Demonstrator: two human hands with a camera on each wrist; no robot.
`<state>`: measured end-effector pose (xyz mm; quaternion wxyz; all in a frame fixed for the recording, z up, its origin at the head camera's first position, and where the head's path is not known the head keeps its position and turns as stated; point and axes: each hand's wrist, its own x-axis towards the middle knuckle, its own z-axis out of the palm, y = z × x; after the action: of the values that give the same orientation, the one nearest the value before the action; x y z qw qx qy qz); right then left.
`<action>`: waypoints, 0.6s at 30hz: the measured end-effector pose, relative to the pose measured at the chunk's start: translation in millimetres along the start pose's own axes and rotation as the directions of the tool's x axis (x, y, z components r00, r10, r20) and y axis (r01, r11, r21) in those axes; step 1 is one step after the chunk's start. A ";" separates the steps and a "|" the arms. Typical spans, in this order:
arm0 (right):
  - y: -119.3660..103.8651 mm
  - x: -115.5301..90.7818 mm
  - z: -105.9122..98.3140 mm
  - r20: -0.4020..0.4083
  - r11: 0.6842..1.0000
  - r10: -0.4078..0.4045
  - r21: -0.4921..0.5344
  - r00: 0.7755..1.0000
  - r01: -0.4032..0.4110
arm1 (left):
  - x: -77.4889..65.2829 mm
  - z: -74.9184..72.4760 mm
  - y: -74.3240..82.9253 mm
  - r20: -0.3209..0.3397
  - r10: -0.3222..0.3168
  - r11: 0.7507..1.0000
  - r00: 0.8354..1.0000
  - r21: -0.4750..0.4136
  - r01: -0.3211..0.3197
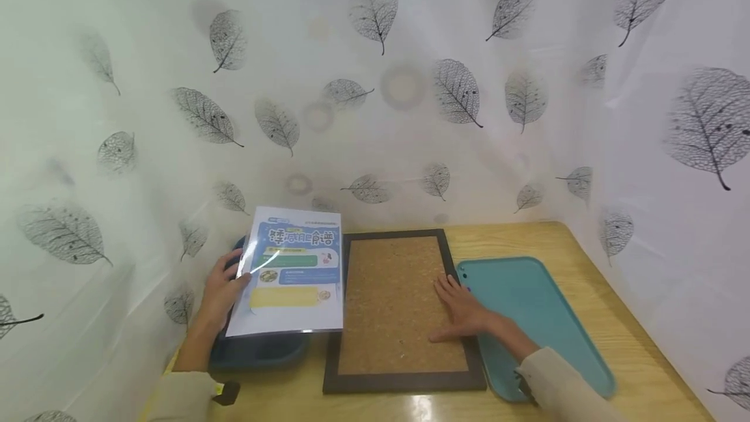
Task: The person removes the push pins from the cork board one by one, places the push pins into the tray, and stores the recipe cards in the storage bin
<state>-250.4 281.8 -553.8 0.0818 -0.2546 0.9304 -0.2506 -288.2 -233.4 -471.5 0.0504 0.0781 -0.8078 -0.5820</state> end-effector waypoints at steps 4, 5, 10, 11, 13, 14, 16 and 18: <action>-3.4 -1.4 -2.3 0.000 1.000 -0.001 -0.015 1.000 0.001 | 5.3 -21.2 -13.5 -0.003 -0.021 0.998 1.000 0.053 0.021; -3.6 -1.7 -2.1 -0.005 1.000 -0.008 -0.017 1.000 0.008 | 6.7 -25.3 -16.4 -0.007 -0.029 0.997 1.000 0.066 0.029; 0.8 -1.9 2.0 -0.026 0.999 -0.036 0.004 0.999 0.036 | 11.9 -41.4 -27.5 -0.007 -0.072 0.994 0.997 0.087 0.073; 1.5 -1.7 2.4 -0.025 0.999 -0.033 0.007 0.999 0.033 | 12.7 -44.1 -29.3 -0.004 -0.079 0.993 0.997 0.093 0.079; 3.6 -0.9 2.8 -0.019 1.000 -0.024 0.001 1.000 0.024 | 13.7 -48.9 -32.2 -0.002 -0.078 0.991 0.997 0.113 0.078; 3.9 -0.4 2.0 -0.015 1.000 -0.015 -0.003 1.000 0.015 | 14.2 -50.7 -33.8 -0.006 -0.078 0.988 0.997 0.133 0.078; 4.9 0.1 2.2 -0.003 1.000 -0.001 -0.012 1.000 0.001 | 15.1 -53.2 -36.3 -0.021 -0.064 0.985 0.998 0.159 0.067; 6.4 0.0 2.6 0.000 1.000 0.002 -0.007 1.000 -0.002 | 15.5 -53.9 -39.1 -0.032 -0.042 0.979 0.999 0.199 0.047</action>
<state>-252.4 285.5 -559.4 0.0814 -0.2539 0.9315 -0.2473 -291.5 -298.6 -491.6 0.0405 0.1089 -0.8593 -0.4980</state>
